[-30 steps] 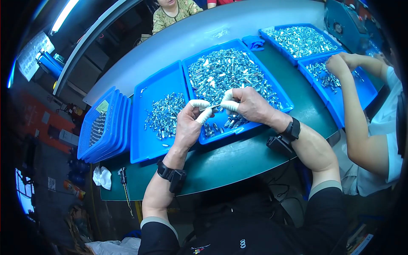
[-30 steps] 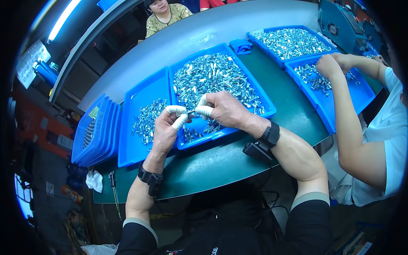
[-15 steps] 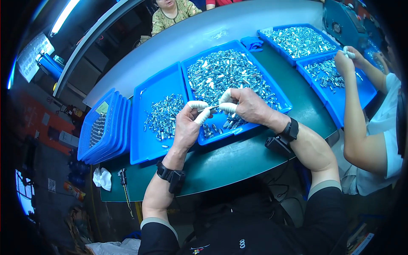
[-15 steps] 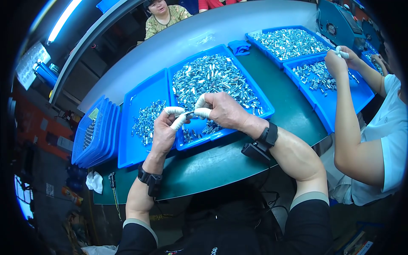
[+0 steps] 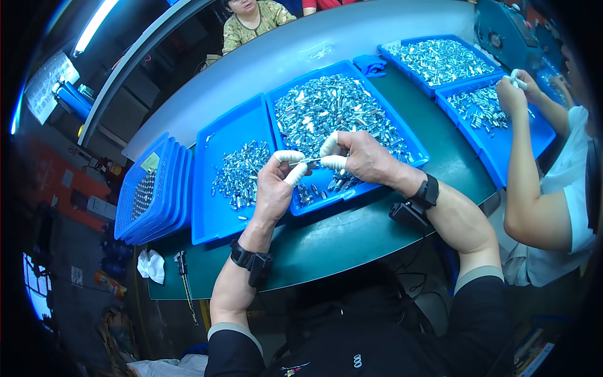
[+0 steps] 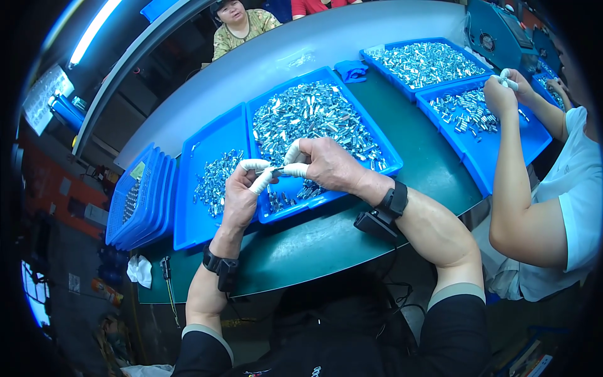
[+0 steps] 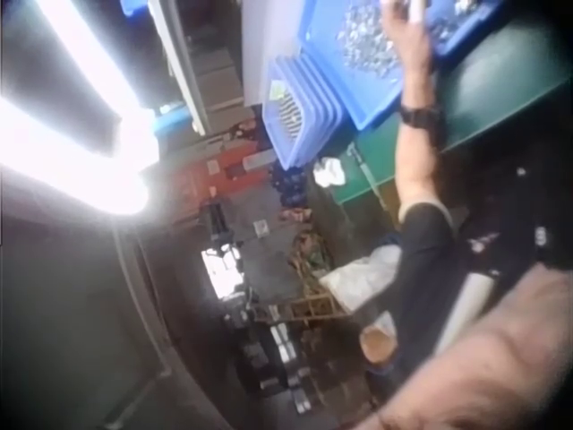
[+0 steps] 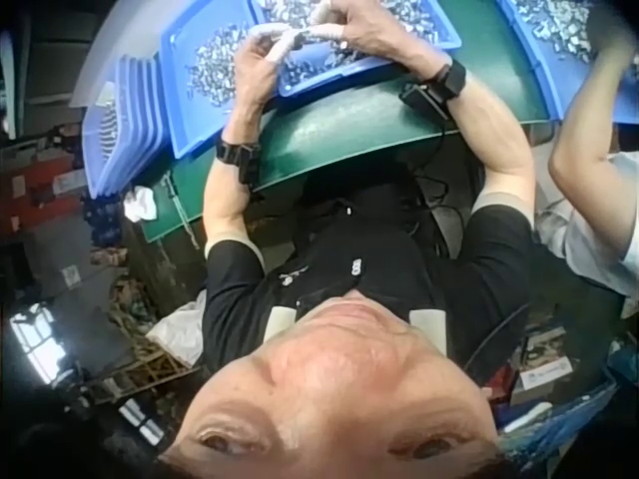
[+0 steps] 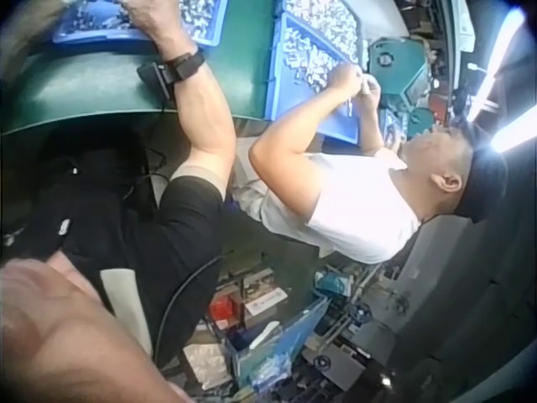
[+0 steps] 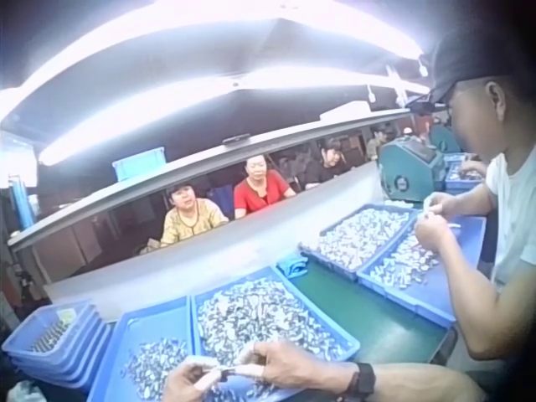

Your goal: The person picks up a metal rod and a small metal component from a blue tray, fits the component onto the rod, and places the assembled unit into a separate blue tray.

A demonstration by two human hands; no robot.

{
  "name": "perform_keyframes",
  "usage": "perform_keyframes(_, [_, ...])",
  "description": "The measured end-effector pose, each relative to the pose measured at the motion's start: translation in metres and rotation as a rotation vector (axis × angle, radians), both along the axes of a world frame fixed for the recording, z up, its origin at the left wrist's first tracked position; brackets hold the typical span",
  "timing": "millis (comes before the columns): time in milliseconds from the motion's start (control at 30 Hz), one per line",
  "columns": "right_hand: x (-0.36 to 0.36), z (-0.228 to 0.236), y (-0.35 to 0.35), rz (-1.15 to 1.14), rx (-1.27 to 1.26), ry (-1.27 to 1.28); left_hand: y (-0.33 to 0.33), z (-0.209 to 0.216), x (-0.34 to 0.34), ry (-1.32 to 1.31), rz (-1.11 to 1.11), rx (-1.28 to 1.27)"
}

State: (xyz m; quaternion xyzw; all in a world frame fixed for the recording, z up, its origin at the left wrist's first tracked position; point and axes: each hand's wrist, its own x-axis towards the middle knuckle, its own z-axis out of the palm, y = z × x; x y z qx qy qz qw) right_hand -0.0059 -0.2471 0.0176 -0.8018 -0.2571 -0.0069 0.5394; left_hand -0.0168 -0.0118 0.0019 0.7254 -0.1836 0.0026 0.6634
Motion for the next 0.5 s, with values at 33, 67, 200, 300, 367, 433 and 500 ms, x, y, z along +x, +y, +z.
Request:
perform_keyframes(33, [-0.0005,0.0006,-0.0001,0.004,0.001,-0.011,0.0004,-0.0002,0.0004,0.0,-0.001,-0.001])
perform_keyframes(67, [-0.001,0.0015,0.0,0.004,0.001,-0.011,0.0007,0.0,0.0006,0.006,-0.003,-0.008])
perform_keyframes(200, [-0.0011,0.0008,-0.0006,-0.012,-0.026,-0.032,0.0,0.0001,0.0008,0.007,-0.015,-0.018])
perform_keyframes(300, [-0.0015,0.0012,-0.0004,-0.01,-0.036,-0.018,-0.0004,0.001,-0.0004,0.001,-0.008,-0.012])
perform_keyframes(367, [-0.002,0.0017,0.0007,-0.003,-0.033,0.011,0.001,-0.0003,0.0,-0.005,-0.009,-0.022])
perform_keyframes(433, [-0.0023,0.0016,0.0024,-0.012,-0.005,0.028,0.0045,-0.0006,-0.0003,-0.011,-0.007,-0.031])
perform_keyframes(500, [-0.001,-0.002,0.0,-0.04,0.021,0.062,0.0035,-0.0019,0.0012,0.003,0.004,-0.107])
